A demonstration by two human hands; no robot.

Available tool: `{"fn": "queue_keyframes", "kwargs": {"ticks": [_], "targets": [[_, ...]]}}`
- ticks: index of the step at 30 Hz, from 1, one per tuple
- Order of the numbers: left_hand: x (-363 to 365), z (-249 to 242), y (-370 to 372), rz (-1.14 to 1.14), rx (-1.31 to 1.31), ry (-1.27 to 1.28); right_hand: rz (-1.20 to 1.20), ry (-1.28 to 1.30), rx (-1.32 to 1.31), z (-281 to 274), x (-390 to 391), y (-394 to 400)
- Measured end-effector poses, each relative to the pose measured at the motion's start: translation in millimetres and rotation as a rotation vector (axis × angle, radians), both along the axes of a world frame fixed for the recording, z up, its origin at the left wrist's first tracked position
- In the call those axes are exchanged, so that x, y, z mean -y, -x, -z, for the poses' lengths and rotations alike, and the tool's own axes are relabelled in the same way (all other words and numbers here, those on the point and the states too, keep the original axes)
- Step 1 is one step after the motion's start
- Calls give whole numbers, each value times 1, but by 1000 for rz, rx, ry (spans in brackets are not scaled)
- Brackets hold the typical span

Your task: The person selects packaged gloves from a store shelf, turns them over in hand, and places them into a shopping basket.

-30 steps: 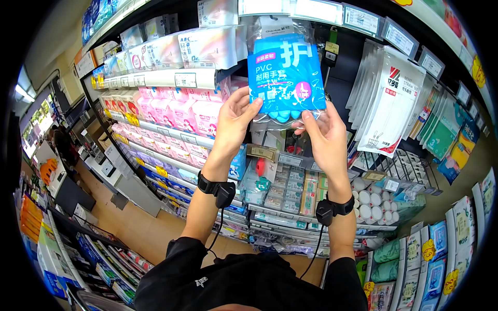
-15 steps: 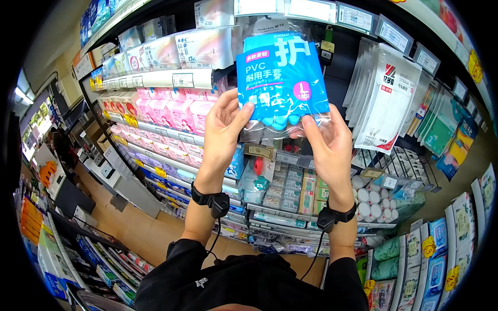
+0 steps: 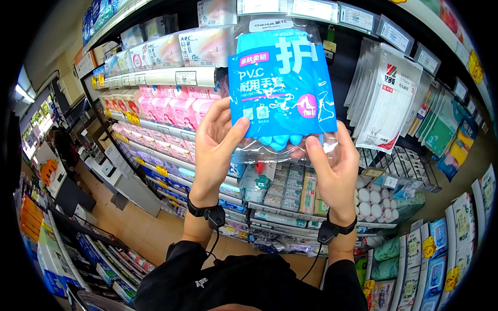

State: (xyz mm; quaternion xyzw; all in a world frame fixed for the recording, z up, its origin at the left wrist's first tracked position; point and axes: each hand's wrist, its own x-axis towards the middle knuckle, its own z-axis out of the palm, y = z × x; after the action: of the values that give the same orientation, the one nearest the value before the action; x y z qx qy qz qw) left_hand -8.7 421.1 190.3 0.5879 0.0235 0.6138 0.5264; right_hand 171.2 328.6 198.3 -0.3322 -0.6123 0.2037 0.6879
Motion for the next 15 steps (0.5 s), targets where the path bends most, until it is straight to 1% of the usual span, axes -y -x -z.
{"fn": "queue_keyframes", "kwargs": {"ticks": [5,7,9,11,12,13,15], "targets": [[12,5,6,19,-43,34,-9,23,-29,9,13,1],[19,11,9,56,-69,49,-5,79,-63,19,21,0],[21,26,8,68,-54,17,-21,100,-57,35,28,-6],[22,46,10,147,-105,32,53,123,27,51,36,-9],[21,55,8,166,-118,35,11,217,18,60,42,-15],[21,67,8,174,-122,42,18,223,12,72,46,-17],[20,93,7,229,-196,79,-35,234,-120,100,50,-19]]}}
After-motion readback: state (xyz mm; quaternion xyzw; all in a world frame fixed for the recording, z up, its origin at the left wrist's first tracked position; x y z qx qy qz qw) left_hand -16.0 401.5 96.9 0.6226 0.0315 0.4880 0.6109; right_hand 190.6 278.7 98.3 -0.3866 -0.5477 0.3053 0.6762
